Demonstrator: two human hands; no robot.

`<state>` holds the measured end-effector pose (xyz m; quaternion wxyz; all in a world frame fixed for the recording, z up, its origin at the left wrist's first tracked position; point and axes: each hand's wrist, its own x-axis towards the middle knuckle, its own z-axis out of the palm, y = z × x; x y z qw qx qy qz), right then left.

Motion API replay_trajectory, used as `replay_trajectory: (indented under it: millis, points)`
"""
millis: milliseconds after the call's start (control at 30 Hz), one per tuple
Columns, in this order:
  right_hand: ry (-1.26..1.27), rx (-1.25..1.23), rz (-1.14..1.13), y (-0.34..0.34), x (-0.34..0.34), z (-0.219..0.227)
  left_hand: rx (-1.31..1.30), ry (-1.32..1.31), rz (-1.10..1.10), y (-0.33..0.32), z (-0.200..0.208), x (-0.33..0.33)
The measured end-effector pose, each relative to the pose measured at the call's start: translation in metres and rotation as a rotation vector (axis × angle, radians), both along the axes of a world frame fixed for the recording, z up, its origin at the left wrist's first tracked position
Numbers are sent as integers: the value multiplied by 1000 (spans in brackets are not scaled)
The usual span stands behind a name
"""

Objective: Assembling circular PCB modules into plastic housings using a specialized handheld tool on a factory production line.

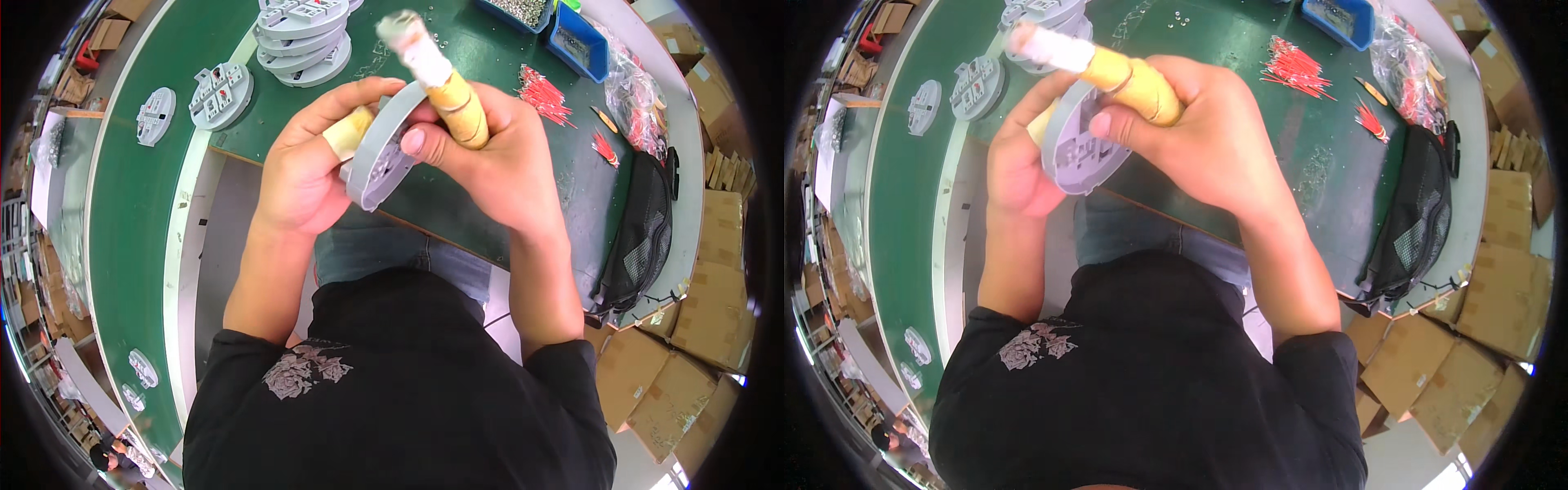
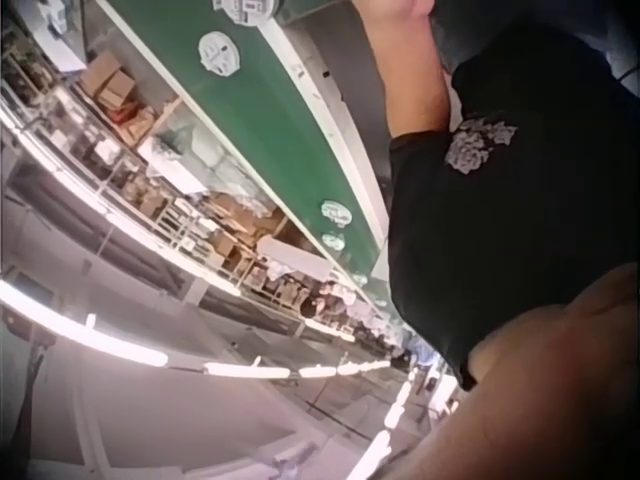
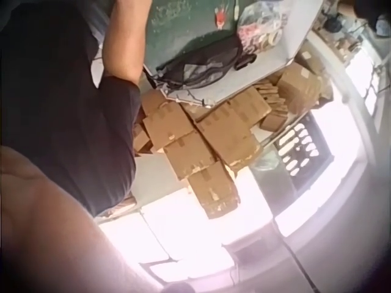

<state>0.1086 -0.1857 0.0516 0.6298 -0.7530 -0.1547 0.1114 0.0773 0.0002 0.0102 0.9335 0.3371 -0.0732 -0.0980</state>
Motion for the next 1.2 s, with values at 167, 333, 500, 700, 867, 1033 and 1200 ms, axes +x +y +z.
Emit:
replay_trajectory:
  millis: [167, 333, 500, 700, 867, 1033, 1200]
  points:
    - [-61, -6, -29, 11, -1, -4, 176, -133, 212, -2, 5, -4]
    - [12, -72, -228, 10, -2, 1, 1164, -493, 872, 68, 1, -24]
    - [-59, 9, -261, -45, 17, -21, 1843, 196, 1480, 278, -24, -74]
    - [-29, -8, -39, -53, 11, -23, 2191, 486, 1426, 474, -61, -211]
    - [-38, -146, -242, -89, 2, -24, 2330, 1782, 761, 445, -26, -347]
    - [-11, -48, -351, -140, 32, -39, 1509, 1408, 1166, 473, -80, -526]
    - [-3, -279, -571, -125, 31, -7, 1731, 871, 1470, 462, -80, -415]
